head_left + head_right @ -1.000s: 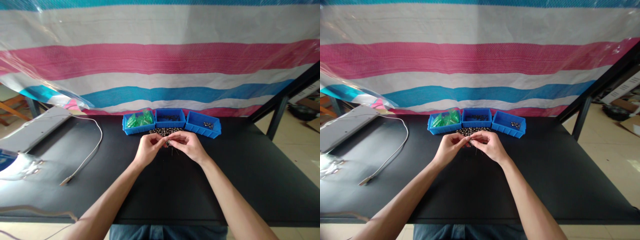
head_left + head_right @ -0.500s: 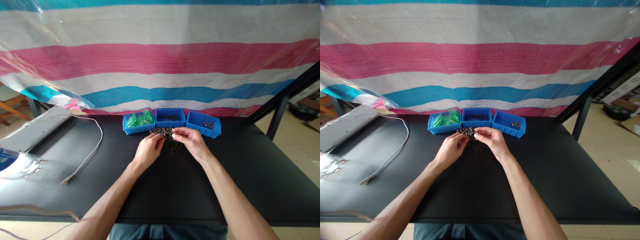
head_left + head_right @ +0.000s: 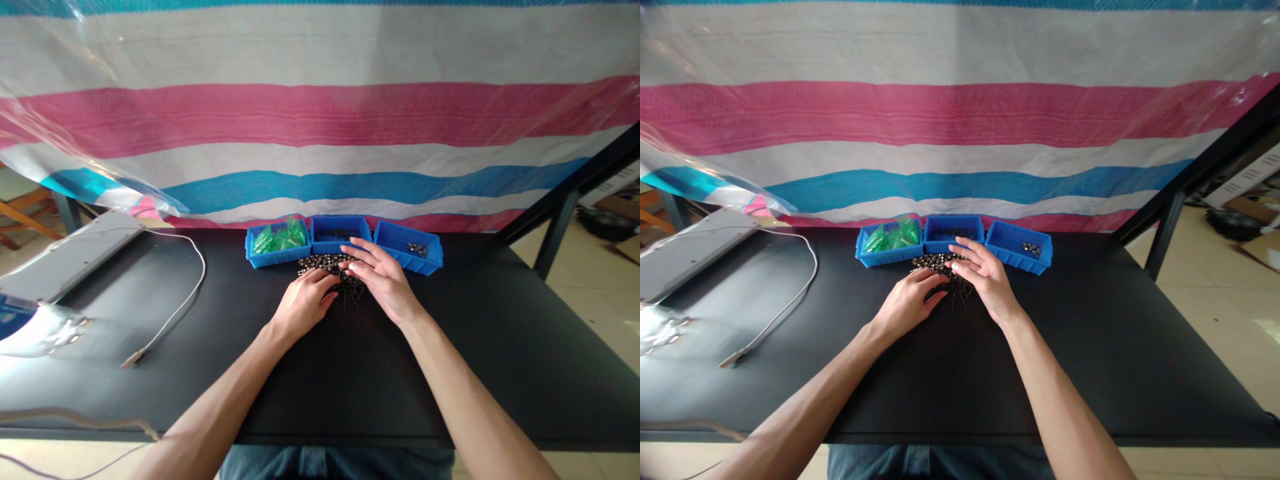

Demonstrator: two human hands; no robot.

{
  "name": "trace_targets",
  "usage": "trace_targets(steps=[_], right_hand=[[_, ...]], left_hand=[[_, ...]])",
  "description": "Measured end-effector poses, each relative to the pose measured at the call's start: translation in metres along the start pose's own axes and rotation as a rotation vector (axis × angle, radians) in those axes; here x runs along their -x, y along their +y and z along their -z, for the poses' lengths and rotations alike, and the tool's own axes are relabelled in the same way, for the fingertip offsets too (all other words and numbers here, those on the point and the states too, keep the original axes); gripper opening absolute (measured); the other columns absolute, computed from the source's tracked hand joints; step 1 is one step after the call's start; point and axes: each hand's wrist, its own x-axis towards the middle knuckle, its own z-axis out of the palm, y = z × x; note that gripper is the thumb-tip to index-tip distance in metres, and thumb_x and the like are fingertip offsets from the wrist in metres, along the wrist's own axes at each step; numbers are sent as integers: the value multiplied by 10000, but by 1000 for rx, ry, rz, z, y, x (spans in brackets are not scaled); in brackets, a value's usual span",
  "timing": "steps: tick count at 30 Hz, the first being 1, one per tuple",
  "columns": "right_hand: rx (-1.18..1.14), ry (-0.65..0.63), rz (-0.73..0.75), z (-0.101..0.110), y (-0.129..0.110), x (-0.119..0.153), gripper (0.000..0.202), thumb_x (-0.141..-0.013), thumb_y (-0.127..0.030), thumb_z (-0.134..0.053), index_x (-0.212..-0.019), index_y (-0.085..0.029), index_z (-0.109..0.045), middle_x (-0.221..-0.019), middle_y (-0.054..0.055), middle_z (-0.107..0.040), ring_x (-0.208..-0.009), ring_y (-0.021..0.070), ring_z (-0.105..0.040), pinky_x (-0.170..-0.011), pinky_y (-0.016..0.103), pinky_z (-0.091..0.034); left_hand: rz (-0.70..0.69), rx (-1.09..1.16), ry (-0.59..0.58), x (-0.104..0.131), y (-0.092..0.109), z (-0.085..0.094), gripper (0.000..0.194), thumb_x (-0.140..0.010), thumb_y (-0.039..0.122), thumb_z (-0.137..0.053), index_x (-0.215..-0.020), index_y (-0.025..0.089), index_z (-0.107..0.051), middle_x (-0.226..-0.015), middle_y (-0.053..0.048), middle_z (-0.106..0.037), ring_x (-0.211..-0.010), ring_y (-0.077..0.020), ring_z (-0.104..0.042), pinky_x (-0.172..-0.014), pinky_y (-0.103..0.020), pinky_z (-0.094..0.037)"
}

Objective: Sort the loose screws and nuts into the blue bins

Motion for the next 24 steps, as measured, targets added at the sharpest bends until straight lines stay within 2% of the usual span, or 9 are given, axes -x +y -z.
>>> trace_targets(steps=[4,8,14,16,19,22,24], right_hand=[[-23,2,-17,0,-1,0,450,-808,-310,-790,-1236,-284,-653,-1305,76,-690,-1061,232,-716,-980,402,-537],[-22,0,-28,2,-2,0,423,-810,-308,-787,-1212,-263,-662,-1254,77,-713,-1009,214,-723,-942,375,-544],[17,4,-10,7,0,-2,381,-813,-343,-780,-1167,-243,-679,-1145,73,-750,-958,215,-728,-915,381,-554],[82,8,19,9,0,-2,345,-818,-362,-774,-1127,-233,-694,-1035,61,-767,-888,207,-731,-881,375,-565],[310,-6,73,11,0,-1,277,-840,-386,-742,-1061,-220,-723,-880,43,-759,-779,205,-718,-770,353,-579],[535,-74,104,11,0,1,249,-854,-382,-725,-1039,-219,-756,-856,46,-766,-744,213,-710,-683,334,-566],[565,-125,94,9,1,2,233,-841,-385,-744,-998,-216,-779,-884,51,-782,-762,222,-723,-688,333,-570]], left_hand=[[3,-3,-10,-1,0,-1,110,-947,178,-604,-994,192,-702,-984,-66,-717,-922,-213,-674,-858,-328,-557],[57,39,-22,-1,0,2,115,-921,128,-596,-911,191,-692,-899,-49,-710,-845,-194,-672,-796,-296,-540],[123,171,54,-1,-3,5,187,-831,64,-602,-955,198,-647,-875,-29,-691,-746,-160,-652,-706,-268,-525],[146,217,103,-1,-3,6,166,-819,75,-600,-924,201,-627,-830,-14,-673,-707,-147,-636,-682,-258,-523],[214,374,186,-3,-1,8,116,-822,128,-616,-903,207,-591,-795,1,-670,-691,-135,-651,-682,-248,-546],[244,570,231,-5,3,11,156,-816,188,-652,-929,212,-546,-813,8,-684,-708,-133,-682,-701,-252,-575],[242,641,244,-5,6,13,190,-807,211,-671,-922,213,-520,-808,10,-688,-698,-132,-687,-700,-256,-581]])
